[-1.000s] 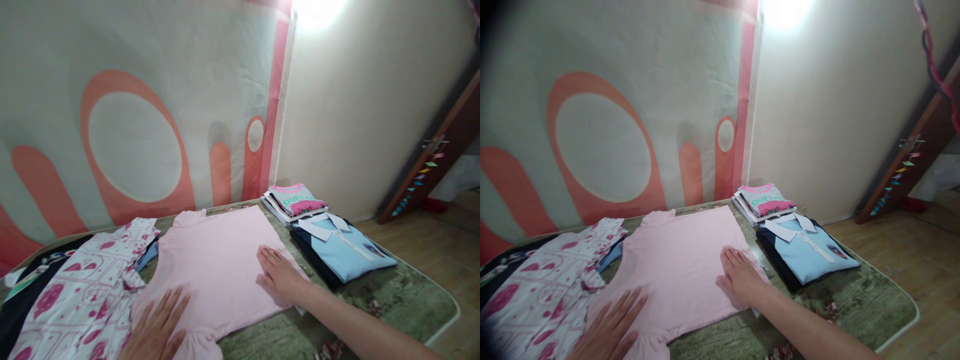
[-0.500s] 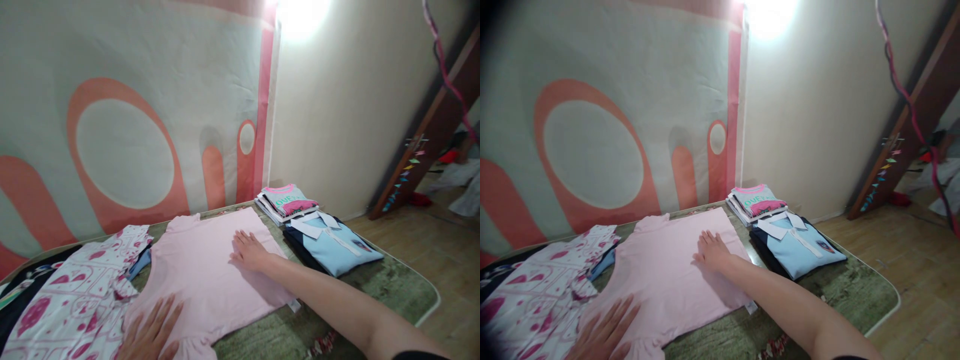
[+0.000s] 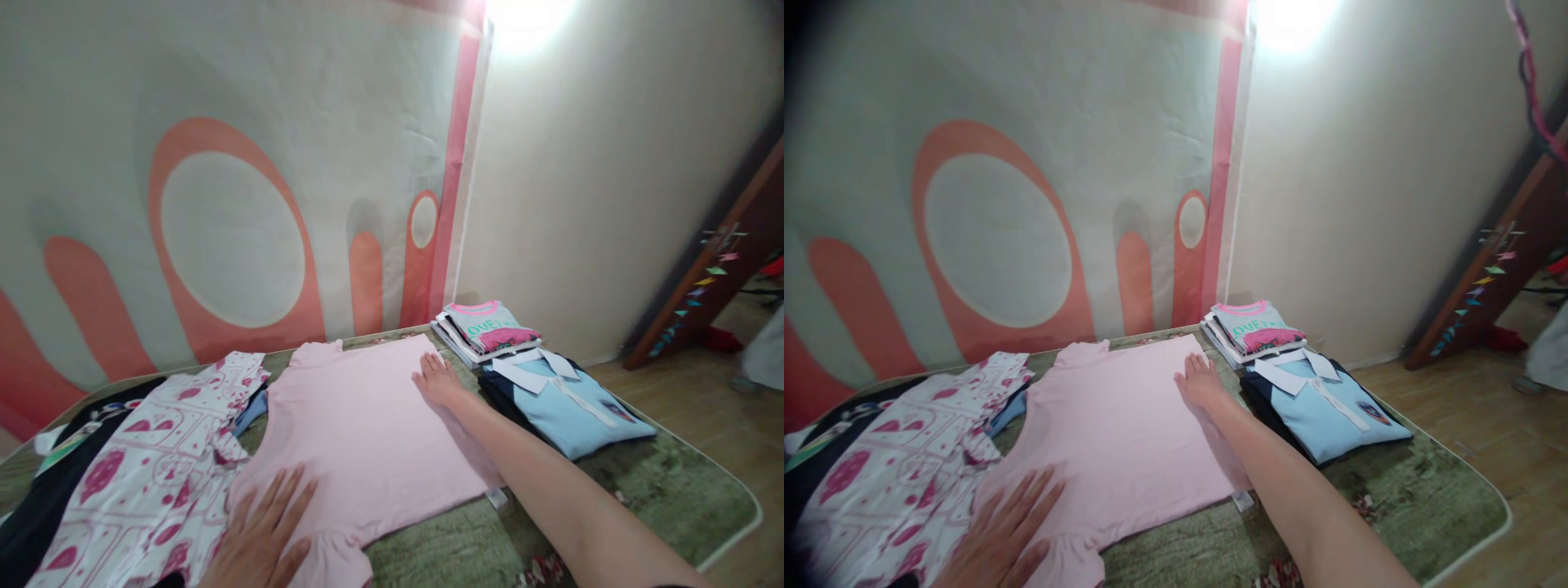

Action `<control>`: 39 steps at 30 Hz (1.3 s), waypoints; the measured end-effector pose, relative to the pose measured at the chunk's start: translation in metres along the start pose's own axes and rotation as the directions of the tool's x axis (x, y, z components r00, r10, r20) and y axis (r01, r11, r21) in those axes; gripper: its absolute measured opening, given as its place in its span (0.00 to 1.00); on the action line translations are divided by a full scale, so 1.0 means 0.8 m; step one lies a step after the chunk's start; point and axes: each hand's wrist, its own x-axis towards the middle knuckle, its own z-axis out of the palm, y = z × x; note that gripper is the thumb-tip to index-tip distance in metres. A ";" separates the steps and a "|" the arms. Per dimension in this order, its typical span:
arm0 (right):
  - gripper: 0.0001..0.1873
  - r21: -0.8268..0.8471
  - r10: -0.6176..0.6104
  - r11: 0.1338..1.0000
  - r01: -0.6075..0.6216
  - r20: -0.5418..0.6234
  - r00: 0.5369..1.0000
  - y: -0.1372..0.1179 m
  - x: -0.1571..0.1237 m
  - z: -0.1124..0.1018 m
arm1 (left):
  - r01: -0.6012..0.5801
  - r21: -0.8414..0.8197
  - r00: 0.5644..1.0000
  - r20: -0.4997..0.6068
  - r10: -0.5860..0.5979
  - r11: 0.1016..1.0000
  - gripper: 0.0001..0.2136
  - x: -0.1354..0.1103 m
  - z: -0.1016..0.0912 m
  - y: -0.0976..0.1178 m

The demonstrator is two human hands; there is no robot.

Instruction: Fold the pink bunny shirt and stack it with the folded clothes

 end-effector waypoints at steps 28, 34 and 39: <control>0.34 -0.006 -0.003 1.000 0.003 -0.025 1.000 0.003 0.001 0.007 | 0.034 -0.050 0.998 0.053 -0.031 0.998 0.30 0.002 -0.007 0.003; 0.34 -0.008 0.017 1.000 -0.017 -0.010 1.000 0.004 0.005 0.009 | 0.010 -0.022 1.000 0.030 -0.010 1.000 0.31 0.002 -0.006 0.003; 0.35 -0.007 0.018 1.000 -0.018 -0.006 1.000 0.005 0.005 0.010 | 0.003 -0.011 0.999 0.034 -0.002 1.000 0.31 0.002 -0.008 0.002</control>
